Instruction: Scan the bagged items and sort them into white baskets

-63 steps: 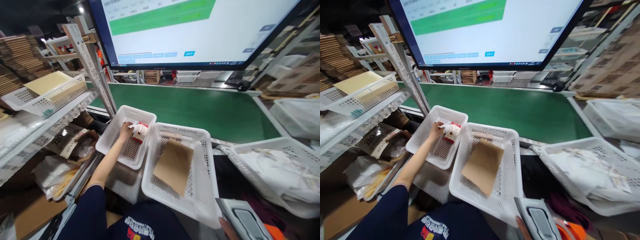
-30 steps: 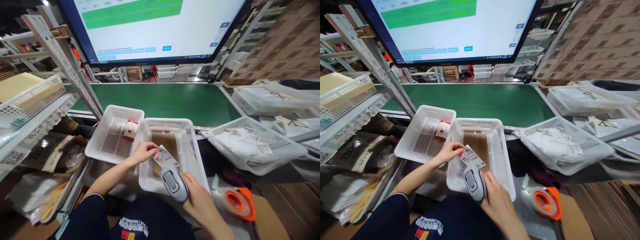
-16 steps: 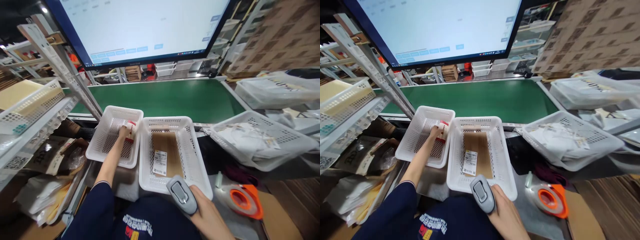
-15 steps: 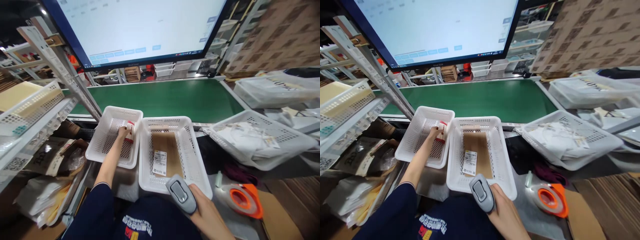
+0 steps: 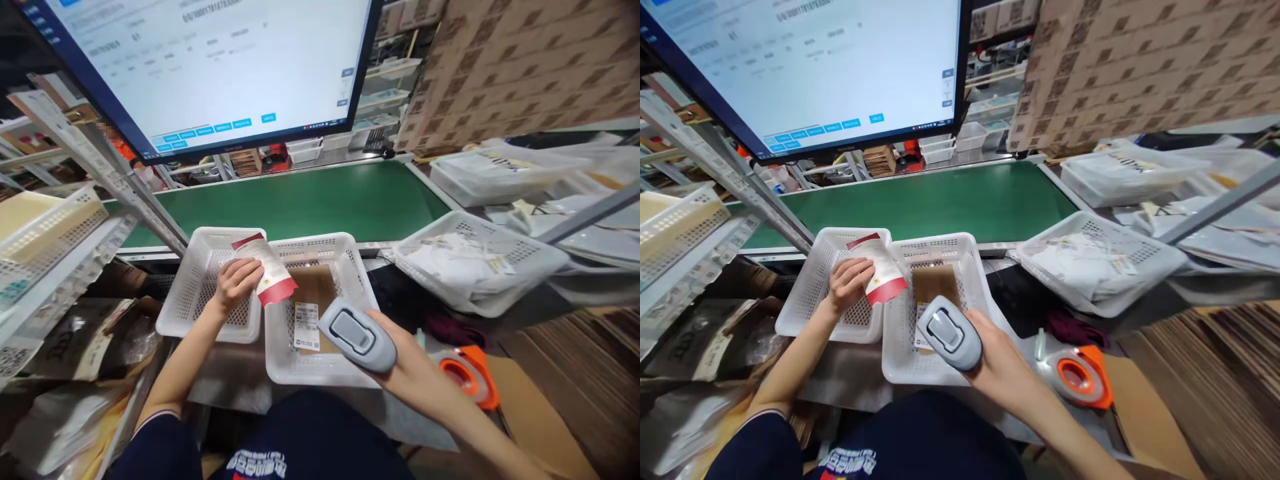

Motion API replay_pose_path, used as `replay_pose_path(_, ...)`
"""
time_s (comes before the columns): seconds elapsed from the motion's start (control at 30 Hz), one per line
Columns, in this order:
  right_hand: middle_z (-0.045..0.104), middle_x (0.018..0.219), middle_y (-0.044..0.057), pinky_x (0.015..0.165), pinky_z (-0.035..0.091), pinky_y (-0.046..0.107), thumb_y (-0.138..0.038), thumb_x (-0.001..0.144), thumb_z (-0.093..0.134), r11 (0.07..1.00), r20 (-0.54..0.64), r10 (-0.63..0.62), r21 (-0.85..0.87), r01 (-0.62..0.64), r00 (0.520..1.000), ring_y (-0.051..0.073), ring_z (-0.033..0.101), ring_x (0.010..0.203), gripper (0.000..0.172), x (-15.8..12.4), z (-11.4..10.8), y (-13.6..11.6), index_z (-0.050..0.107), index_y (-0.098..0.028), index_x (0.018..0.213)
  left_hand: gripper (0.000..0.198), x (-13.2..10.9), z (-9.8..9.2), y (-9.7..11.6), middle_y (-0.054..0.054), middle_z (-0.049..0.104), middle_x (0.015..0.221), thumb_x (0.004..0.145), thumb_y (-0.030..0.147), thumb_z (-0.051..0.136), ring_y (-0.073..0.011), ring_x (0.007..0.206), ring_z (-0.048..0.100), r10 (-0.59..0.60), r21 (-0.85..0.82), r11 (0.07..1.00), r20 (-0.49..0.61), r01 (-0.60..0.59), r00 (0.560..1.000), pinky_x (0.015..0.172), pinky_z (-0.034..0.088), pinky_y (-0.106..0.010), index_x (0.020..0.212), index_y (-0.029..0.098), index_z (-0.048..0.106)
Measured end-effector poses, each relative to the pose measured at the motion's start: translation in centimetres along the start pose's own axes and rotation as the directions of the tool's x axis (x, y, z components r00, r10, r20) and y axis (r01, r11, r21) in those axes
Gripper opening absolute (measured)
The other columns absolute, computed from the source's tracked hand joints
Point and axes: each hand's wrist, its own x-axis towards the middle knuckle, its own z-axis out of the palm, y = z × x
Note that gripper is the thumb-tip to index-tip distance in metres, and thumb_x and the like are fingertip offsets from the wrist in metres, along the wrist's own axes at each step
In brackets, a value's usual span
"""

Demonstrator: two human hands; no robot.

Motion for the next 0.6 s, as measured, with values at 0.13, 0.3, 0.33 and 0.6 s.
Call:
replay_pose_path(0.13, 0.057, 0.089, 0.004, 0.064, 0.046, 0.025, -0.026, 0.085, 0.056, 0.994, -0.026, -0.098, -0.048, 0.096, 0.995, 0.014, 0.058, 0.074, 0.009, 0.7, -0.6, -1.3, 0.057, -0.018, 0.086, 0.026, 0.5, 1.5, 2.0, -0.011, 0.076, 0.119, 0.095, 0.023, 0.069, -0.0245, 0.111, 0.073, 0.019, -0.181, 0.982, -0.226, -0.062, 0.974, 0.097, 0.058, -0.041, 0.12, 0.024, 0.074)
replay_pose_path(0.3, 0.057, 0.101, 0.007, 0.072, 0.05, 0.025, -0.018, 0.083, 0.053, 0.991, -0.002, -0.125, -0.056, 0.125, 0.992, 0.016, 0.062, 0.085, 0.014, 0.3, -0.3, -1.0, 0.06, -0.017, 0.095, 0.027, -0.1, 3.0, 3.2, -0.011, 0.077, 0.115, 0.095, 0.038, 0.069, -0.0252, 0.109, 0.073, -0.121, -0.264, 0.961, -0.129, 0.084, 0.984, 0.096, 0.059, -0.042, 0.116, 0.022, 0.076)
replay_pose_path(0.33, 0.057, 0.102, 0.007, 0.073, 0.05, 0.025, -0.018, 0.083, 0.054, 0.991, 0.004, -0.125, -0.056, 0.125, 0.992, 0.016, 0.062, 0.087, 0.014, 0.1, -0.3, -1.0, 0.06, -0.017, 0.095, 0.027, -0.2, 3.2, 3.3, -0.011, 0.077, 0.114, 0.096, 0.041, 0.068, -0.0253, 0.108, 0.073, -0.133, -0.259, 0.961, -0.11, 0.101, 0.985, 0.095, 0.059, -0.042, 0.113, 0.022, 0.077)
replay_pose_path(0.6, 0.058, 0.092, 0.004, 0.063, 0.044, 0.026, -0.021, 0.082, 0.055, 0.99, 0.046, -0.044, -0.133, 0.05, 0.998, 0.015, 0.059, 0.075, 0.007, -0.3, -2.2, -1.4, 0.06, -0.019, 0.087, 0.021, -2.2, 2.7, 2.4, -0.004, 0.08, 0.105, 0.098, 0.03, 0.067, -0.0223, 0.091, 0.076, 0.108, -0.034, 0.994, 0.029, -0.107, 0.994, 0.089, 0.059, -0.039, 0.111, 0.038, 0.082)
